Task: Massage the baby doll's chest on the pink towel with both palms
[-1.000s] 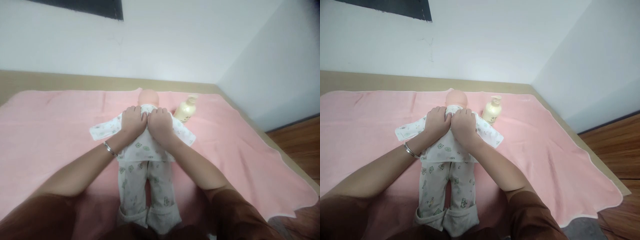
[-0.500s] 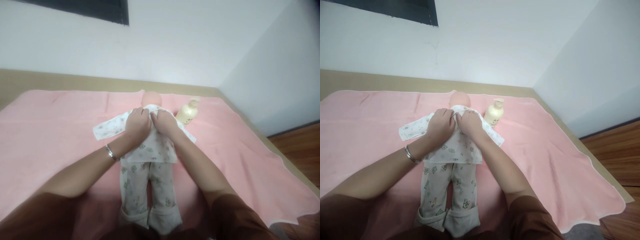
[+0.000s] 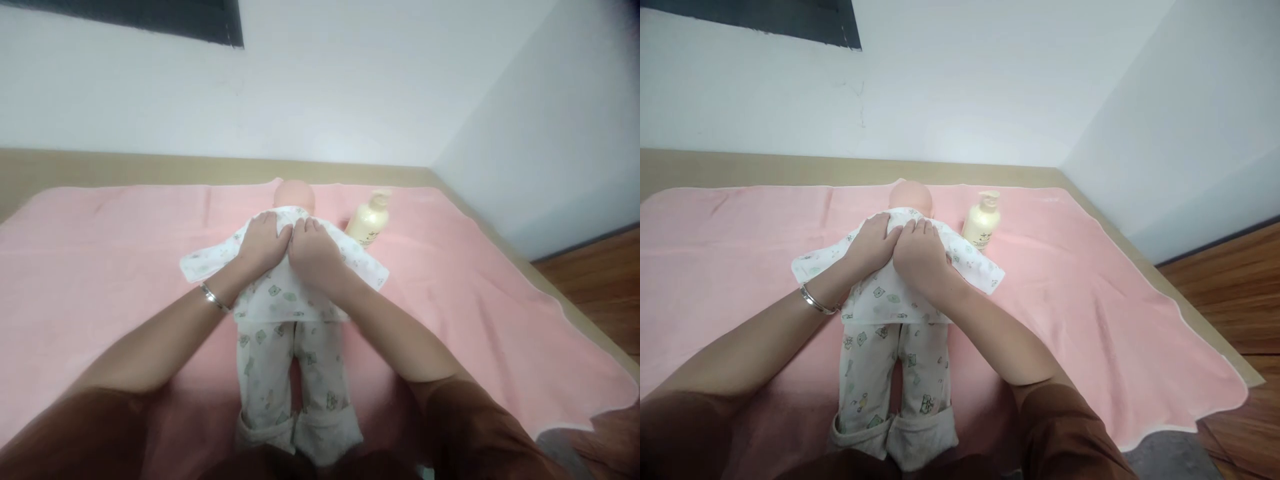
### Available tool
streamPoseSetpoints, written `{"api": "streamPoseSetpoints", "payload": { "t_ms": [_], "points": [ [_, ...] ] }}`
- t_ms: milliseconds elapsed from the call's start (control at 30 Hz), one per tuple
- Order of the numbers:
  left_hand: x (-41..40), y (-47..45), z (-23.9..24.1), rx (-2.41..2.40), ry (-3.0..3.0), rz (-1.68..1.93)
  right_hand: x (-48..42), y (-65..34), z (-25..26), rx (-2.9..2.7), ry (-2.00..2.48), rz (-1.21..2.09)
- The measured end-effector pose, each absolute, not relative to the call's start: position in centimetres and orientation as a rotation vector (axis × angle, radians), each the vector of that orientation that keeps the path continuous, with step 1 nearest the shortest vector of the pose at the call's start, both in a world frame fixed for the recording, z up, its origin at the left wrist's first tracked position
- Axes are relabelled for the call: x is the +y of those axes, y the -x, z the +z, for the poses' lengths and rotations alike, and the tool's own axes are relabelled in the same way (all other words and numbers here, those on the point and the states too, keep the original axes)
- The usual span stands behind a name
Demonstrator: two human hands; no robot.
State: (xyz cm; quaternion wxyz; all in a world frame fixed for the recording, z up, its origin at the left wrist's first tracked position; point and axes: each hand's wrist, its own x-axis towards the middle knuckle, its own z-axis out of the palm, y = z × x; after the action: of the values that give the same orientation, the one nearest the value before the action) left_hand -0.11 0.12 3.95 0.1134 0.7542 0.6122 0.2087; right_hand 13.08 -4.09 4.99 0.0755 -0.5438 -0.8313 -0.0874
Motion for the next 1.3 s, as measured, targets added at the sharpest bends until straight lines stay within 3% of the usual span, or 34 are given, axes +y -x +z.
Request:
{"api": "streamPoseSetpoints", "payload": {
  "t_ms": [300,767,1067,1300],
  "points": [
    [-3.1,-1.2,2.0,1.751,-2.532,0.598,-0.4,-14.8,5.5,-2.307,1.781,0.121],
    [0.4,-0.1,3.2,1.789,-2.251,0.656,-4.2,-13.3,4.8,-2.557,1.608,-0.276],
    [-2.5,-1.3,2.0,1.715,-2.489,0.694,0.2,-15.5,4.1,-2.415,1.744,-0.113],
    [-1.1,-0.7,2.3,1.709,-2.339,0.687,-2.0,-14.3,4.6,-2.405,1.769,-0.148]
  ]
}}
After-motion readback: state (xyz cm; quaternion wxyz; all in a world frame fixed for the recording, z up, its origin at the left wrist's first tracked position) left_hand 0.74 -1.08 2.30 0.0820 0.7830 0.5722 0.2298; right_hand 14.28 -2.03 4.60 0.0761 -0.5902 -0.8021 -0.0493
